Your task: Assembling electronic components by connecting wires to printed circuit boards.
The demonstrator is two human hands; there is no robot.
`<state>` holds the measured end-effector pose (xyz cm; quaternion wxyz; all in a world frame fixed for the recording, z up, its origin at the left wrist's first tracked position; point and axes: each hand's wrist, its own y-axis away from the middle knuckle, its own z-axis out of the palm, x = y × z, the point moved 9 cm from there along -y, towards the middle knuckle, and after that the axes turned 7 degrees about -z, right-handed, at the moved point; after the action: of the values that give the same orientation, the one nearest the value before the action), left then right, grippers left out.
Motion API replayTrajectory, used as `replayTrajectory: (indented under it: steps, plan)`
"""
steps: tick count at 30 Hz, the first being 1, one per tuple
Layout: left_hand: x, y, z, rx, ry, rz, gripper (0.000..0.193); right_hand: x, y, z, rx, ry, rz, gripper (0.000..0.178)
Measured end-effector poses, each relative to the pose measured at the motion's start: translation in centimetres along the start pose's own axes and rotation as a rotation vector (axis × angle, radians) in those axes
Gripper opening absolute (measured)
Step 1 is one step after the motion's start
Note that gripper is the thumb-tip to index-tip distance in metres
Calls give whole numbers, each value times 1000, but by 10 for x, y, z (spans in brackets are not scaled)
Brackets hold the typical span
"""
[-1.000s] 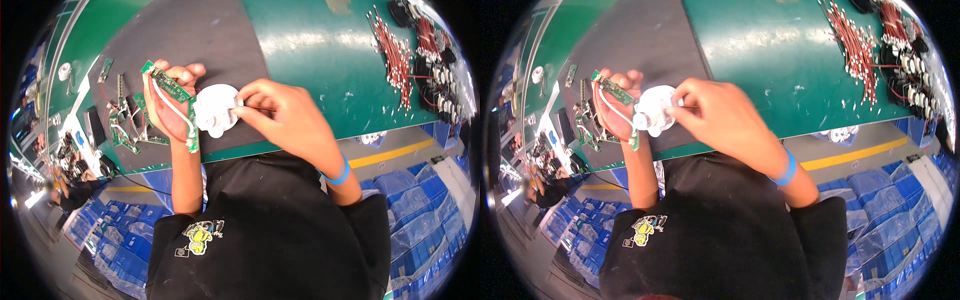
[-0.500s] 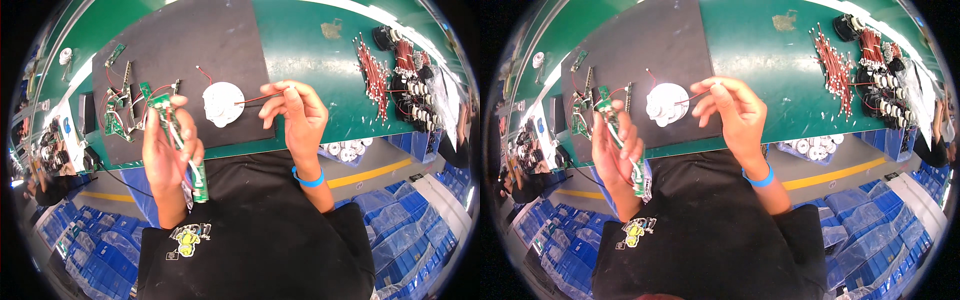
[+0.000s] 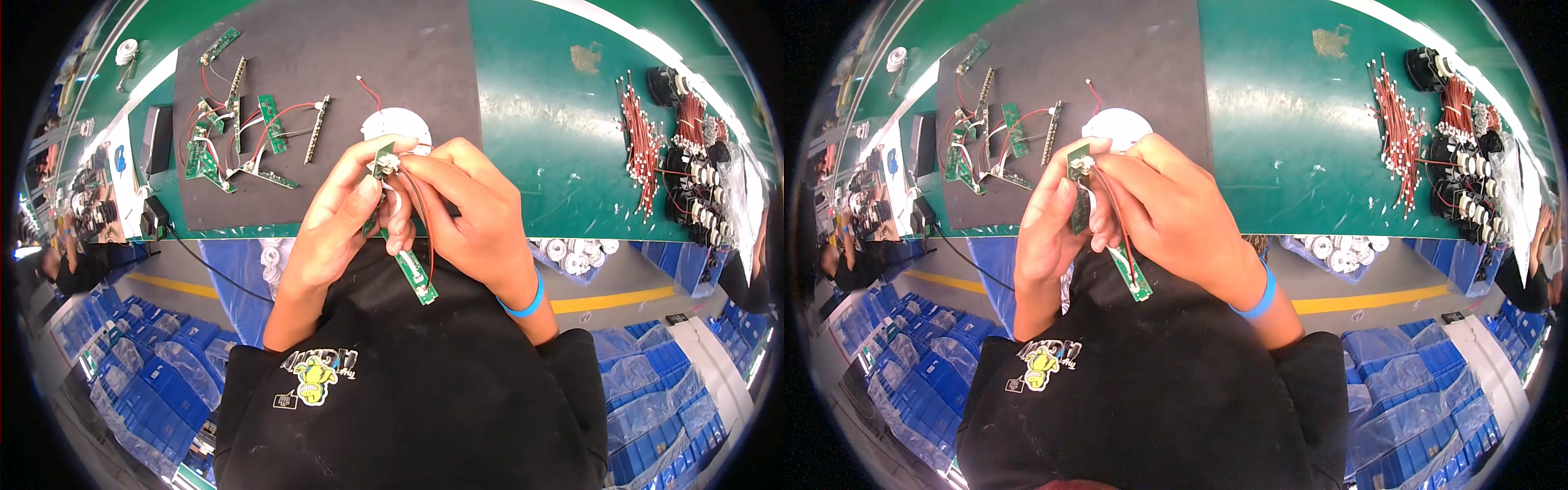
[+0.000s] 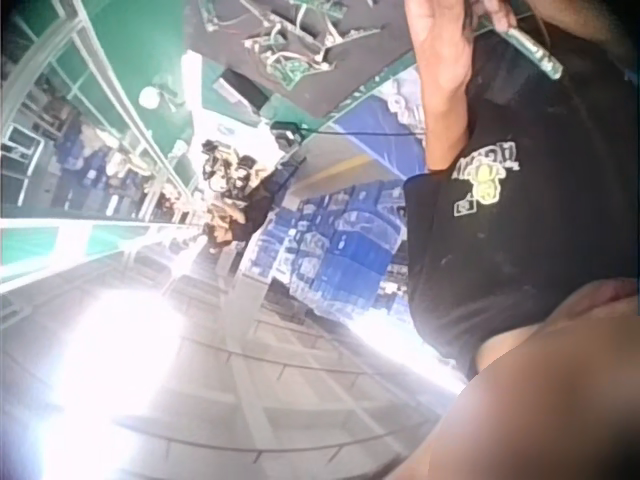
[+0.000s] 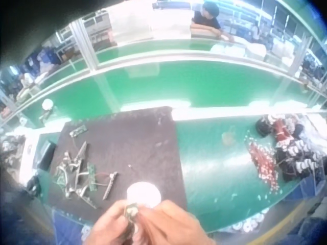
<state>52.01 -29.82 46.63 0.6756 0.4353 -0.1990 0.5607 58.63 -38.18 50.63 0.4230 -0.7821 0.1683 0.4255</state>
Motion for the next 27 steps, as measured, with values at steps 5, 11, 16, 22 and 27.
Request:
replayTrajectory:
  steps: [5, 11, 16, 22, 27]
  plan:
    - [-1, -1, -3, -15, 3, 23, 45, 2, 2, 0, 11, -62, 72, 17]
    - [-4, -3, -1, -21, -16, -8, 44, 4, 1, -1, -26, -79, 80, 15]
    - [-5, -4, -2, 23, -37, -26, 45, 6, 0, -3, -43, -63, 95, 16]
    - [-5, -2, -5, 54, -118, -30, 46, 5, 2, -1, -84, 27, 82, 14]
    - [-6, 1, -6, 82, -136, 8, 45, 4, 4, 5, -67, 57, 85, 15]
